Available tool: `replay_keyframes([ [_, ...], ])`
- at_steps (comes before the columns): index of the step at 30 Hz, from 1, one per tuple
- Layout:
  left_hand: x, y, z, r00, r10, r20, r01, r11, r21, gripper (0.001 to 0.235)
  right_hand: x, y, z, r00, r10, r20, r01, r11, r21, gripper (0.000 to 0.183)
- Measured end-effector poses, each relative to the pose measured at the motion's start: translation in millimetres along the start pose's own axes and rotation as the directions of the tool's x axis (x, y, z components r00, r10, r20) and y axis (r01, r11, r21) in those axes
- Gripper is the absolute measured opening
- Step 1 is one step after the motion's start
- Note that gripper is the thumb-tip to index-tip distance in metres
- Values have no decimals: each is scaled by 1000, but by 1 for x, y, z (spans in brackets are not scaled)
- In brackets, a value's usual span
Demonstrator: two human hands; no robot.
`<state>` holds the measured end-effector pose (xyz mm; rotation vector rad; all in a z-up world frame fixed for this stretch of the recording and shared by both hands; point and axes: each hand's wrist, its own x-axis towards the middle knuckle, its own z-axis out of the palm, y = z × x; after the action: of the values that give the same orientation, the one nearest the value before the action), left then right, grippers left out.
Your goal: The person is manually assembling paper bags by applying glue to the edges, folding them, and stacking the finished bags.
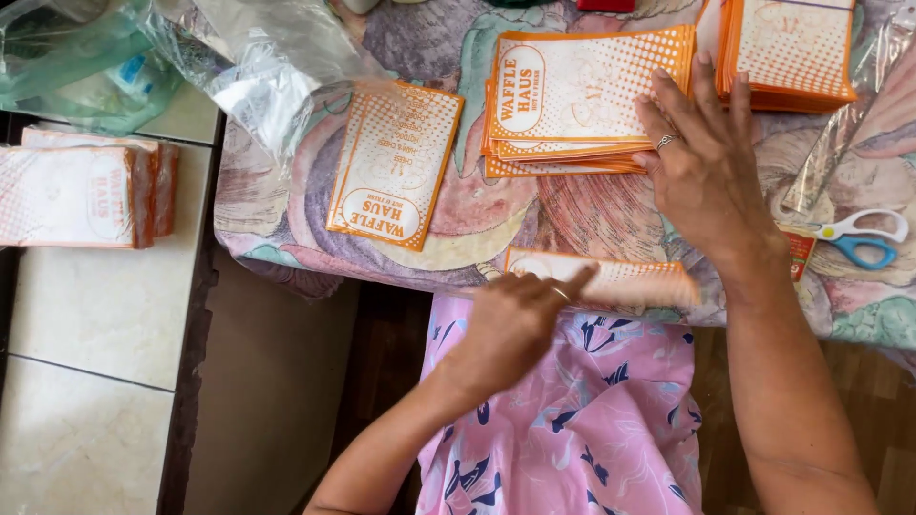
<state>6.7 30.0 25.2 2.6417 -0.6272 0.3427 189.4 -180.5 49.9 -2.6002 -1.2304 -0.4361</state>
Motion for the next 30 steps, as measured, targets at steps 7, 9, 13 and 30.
replay_keyframes([
  [7,-6,-114,-82,709,-703,61,651,618,-440,49,-18,-4,-1,975,-41,-220,24,997,-78,7],
  [9,-8,-139,-79,696,-713,89,683,618,-389,51,-25,-19,-18,956,-74,-284,64,997,-43,9],
  [13,-7,-159,-62,744,-665,63,668,741,-64,55,-51,-41,-45,939,-36,-342,94,984,154,6],
  [30,11,-57,-31,890,-98,-445,167,979,119,5,-117,-66,-44,984,170,-54,-119,851,511,50],
])
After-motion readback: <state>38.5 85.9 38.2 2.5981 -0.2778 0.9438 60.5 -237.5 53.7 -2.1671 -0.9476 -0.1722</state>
